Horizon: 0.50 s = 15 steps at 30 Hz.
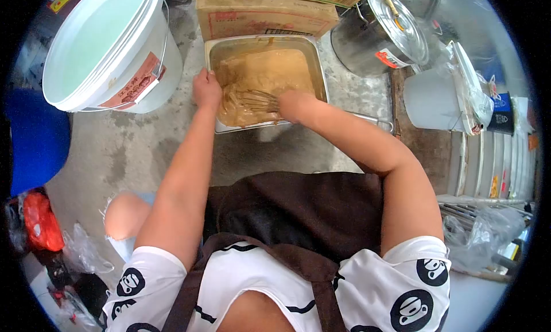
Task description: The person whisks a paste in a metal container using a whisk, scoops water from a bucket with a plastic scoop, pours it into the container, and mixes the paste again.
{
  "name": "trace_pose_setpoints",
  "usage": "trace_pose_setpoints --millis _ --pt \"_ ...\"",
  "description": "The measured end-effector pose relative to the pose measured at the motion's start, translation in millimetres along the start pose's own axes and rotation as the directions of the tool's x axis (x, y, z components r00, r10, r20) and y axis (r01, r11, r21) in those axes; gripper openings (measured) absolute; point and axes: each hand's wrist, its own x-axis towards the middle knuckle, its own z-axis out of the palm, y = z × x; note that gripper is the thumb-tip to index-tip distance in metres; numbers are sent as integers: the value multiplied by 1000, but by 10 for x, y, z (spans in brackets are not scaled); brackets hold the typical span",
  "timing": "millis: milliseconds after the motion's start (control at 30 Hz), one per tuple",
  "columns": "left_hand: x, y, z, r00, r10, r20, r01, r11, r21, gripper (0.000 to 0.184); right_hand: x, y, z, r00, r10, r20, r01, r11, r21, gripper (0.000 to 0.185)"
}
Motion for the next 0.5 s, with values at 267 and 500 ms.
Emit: trace_pose_setpoints --millis 267,500 --pt "5 -28 48 998 26 -49 -28 999 -37 24 -382 536 50 986 159 -45 -164 977 -136 21" --pt "-5 -33 96 997 -10 -71 11 1000 13 22 -72 928 61 948 255 -190 -289 940 -179 20"
